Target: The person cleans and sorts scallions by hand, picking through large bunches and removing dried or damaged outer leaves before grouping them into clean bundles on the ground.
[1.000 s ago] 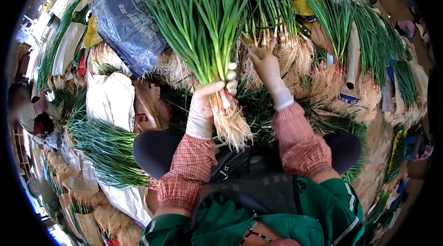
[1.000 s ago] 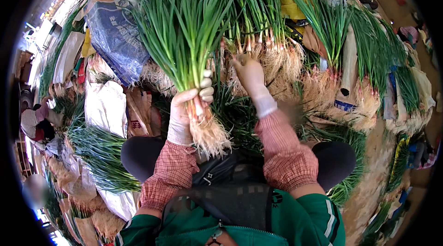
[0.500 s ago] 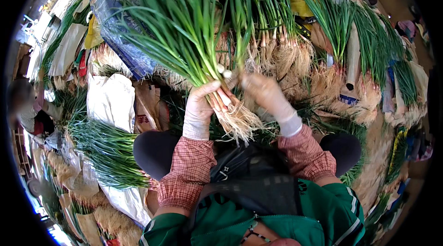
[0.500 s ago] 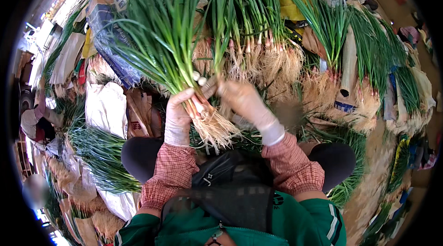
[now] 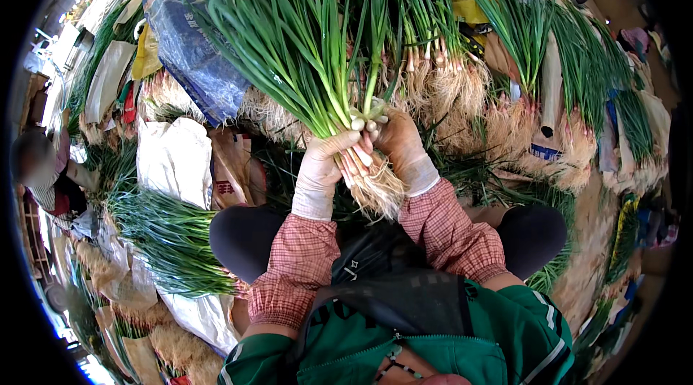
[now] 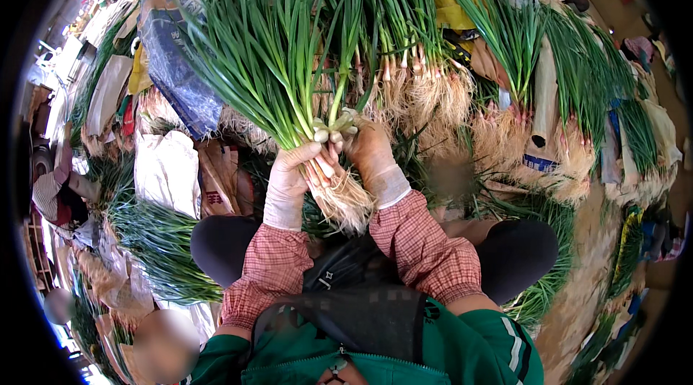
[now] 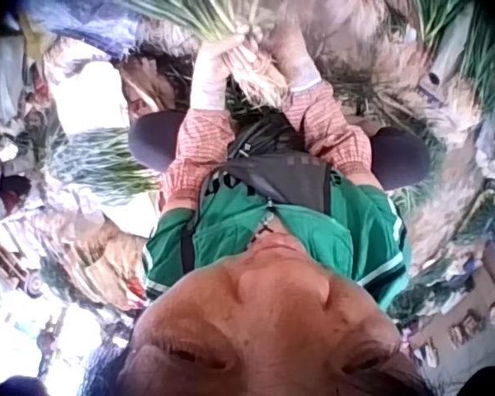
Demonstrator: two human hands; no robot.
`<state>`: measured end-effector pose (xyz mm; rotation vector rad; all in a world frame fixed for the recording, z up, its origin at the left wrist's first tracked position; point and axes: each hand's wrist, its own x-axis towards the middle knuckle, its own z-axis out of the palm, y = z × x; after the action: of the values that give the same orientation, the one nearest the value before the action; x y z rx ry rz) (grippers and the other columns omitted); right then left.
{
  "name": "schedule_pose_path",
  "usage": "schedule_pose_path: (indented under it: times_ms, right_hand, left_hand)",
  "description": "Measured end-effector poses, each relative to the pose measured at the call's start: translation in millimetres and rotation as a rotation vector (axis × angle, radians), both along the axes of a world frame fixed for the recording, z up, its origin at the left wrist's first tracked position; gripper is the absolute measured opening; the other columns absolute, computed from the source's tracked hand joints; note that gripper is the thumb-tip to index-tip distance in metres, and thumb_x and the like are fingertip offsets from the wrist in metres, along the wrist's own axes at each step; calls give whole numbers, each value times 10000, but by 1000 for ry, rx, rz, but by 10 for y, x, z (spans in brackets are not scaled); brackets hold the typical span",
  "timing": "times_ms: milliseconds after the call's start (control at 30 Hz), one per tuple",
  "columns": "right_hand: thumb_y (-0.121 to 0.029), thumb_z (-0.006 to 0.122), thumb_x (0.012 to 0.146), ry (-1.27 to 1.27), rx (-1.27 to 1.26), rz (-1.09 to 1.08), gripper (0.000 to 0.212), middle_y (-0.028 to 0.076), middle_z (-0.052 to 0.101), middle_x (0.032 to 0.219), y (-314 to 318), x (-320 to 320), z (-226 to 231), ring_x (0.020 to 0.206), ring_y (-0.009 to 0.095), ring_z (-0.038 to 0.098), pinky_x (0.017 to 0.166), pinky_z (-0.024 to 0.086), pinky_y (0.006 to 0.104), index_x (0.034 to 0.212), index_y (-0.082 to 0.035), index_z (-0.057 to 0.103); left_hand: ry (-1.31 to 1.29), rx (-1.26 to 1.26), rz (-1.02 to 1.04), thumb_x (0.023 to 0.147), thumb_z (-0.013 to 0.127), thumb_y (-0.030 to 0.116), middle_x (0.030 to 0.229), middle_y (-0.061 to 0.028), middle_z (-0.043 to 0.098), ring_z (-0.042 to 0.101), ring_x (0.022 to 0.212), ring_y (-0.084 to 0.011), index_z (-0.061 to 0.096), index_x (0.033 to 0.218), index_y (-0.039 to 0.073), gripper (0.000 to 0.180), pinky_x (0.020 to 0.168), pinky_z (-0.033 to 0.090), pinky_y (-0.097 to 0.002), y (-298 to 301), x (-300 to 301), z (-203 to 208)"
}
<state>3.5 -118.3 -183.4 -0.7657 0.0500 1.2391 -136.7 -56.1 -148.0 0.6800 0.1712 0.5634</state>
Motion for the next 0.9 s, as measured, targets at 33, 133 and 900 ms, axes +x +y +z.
schedule_pose_path:
  times_ms: [33, 133, 900]
  right_hand:
    - [-80, 398, 978, -36, -51, 74, 227, 12, 528, 722, -35, -23, 78, 569, 94, 486, 538, 466, 227, 1131, 49, 505]
    - [-114, 420, 974, -122, -81, 191, 187, -1, 524, 710, -160, -23, -28, 562, 81, 474, 576, 491, 244, 1063, 11, 527]
    - [-142, 411, 987, -1022, -560, -261, 306, 100, 595, 909, 495, 1621, 952, 776, 140, 578, 785, 541, 259, 1229, 41, 449]
  left_hand:
    - [-23, -51, -37, 763, 686, 79, 960, -144, 609, 616, 904, -255, 571, 1029, -7, 303, 809, 540, -350, -26, -20, 33]
    - [-191, -208, -125, 711, 705, 99, 933, -109, 580, 547, 905, -200, 561, 978, 23, 312, 827, 513, -330, -100, -77, 187]
    - [-834, -515, -327, 695, 642, 8, 844, 25, 537, 462, 909, -179, 382, 919, 143, 368, 770, 433, -342, 2, -540, 399]
